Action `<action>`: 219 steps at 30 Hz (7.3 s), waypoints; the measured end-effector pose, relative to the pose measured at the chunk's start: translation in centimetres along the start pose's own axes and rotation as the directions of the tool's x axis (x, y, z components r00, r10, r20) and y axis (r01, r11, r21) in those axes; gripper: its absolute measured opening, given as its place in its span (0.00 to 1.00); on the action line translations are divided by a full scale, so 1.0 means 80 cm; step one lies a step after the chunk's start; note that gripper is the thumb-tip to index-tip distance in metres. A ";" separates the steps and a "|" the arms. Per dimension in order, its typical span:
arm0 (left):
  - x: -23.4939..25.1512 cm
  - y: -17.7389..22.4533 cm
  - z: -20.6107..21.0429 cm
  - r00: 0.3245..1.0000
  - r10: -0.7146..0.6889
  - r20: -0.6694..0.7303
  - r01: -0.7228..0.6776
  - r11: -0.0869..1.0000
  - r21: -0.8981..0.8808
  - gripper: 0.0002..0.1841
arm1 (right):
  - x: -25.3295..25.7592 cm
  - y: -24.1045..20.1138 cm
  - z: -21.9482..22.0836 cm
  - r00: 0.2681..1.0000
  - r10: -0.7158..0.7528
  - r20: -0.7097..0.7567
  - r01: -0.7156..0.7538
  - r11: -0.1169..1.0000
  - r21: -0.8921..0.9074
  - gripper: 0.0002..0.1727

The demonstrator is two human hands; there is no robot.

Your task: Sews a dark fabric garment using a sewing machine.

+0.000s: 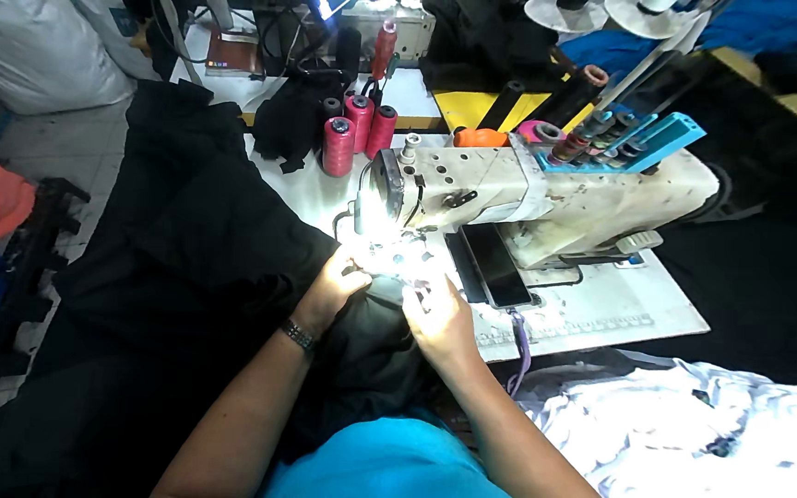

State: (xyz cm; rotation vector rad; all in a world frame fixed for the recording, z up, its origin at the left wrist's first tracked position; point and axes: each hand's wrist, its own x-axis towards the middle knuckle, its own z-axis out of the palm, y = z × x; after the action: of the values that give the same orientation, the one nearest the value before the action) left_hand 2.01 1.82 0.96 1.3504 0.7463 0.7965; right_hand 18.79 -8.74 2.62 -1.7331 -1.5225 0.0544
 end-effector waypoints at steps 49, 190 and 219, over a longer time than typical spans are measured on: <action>0.001 -0.001 0.004 0.997 0.036 -0.071 -0.030 0.996 0.083 0.09 | 0.016 0.022 0.018 0.987 -0.146 -0.071 0.142 0.989 -0.050 0.10; 0.000 0.005 0.005 0.997 -0.021 -0.069 0.018 0.999 -0.043 0.10 | 0.005 -0.008 0.025 0.999 -0.044 -0.004 0.043 0.998 -0.040 0.15; 0.005 -0.008 0.002 0.982 0.190 -0.008 -0.184 0.962 0.202 0.05 | 0.005 -0.004 0.026 0.998 -0.054 0.014 0.055 0.996 -0.076 0.15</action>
State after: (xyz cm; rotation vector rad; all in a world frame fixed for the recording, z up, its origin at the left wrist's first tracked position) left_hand 2.42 2.00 0.29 1.6120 0.7431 0.9089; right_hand 17.56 -7.30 1.57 -1.7523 -1.5984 -0.0216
